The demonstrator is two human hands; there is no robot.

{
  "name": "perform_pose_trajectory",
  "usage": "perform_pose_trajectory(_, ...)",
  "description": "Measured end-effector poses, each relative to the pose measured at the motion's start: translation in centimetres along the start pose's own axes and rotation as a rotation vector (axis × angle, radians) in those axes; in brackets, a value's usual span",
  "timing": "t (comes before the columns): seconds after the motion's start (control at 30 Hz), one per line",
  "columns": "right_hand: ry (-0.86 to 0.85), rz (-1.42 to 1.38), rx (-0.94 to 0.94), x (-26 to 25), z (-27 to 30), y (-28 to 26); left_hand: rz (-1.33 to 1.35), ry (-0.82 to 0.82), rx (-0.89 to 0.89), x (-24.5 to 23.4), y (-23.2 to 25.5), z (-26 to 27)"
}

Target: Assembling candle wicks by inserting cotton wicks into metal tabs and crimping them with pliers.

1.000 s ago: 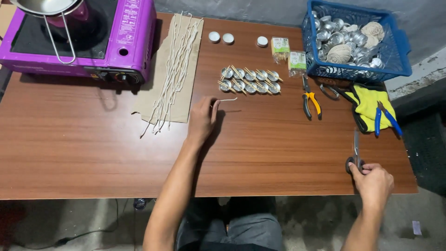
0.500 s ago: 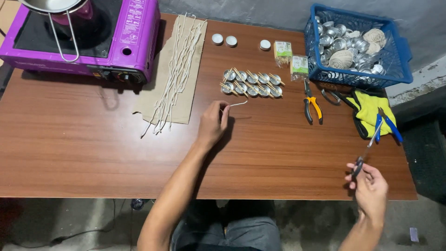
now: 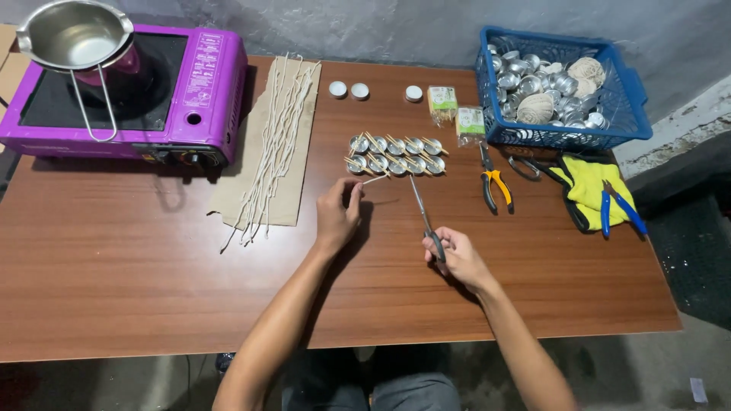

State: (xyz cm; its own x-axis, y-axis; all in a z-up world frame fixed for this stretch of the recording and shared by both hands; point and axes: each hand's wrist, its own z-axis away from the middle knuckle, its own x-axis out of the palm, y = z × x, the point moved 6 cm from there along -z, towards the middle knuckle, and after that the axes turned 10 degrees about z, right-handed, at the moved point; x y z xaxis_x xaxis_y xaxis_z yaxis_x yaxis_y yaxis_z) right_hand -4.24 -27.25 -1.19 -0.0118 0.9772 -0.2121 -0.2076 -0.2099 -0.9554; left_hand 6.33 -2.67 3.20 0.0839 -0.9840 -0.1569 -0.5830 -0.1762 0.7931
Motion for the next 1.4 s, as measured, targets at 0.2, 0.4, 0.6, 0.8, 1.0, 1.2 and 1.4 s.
perform_pose_trajectory(0.2,0.004,0.129,0.020,1.6,1.2,0.1,0.030,-0.015,-0.001,1.5,0.3,1.5)
perform_pose_trajectory(0.4,-0.041,0.157,0.033,2.0,0.7,0.7,0.044,-0.047,0.010,1.7,0.2,1.8)
perform_pose_trajectory(0.6,-0.042,0.192,0.037,2.0,1.0,-0.4,0.057,-0.131,0.035,1.8,1.7,1.9)
perform_pose_trajectory(0.8,-0.035,0.197,0.043,1.9,1.0,-0.1,0.038,-0.163,0.048,2.0,2.1,2.0)
perform_pose_trajectory(1.0,-0.033,0.186,0.038,1.9,0.9,0.0,0.051,-0.201,0.056,2.4,1.3,2.2)
perform_pose_trajectory(1.2,-0.031,0.180,0.041,1.9,1.0,-0.5,0.058,-0.208,0.063,2.4,1.8,2.1)
perform_pose_trajectory(1.4,-0.033,0.169,0.042,1.7,0.9,0.4,0.054,-0.208,0.067,2.5,1.7,2.3)
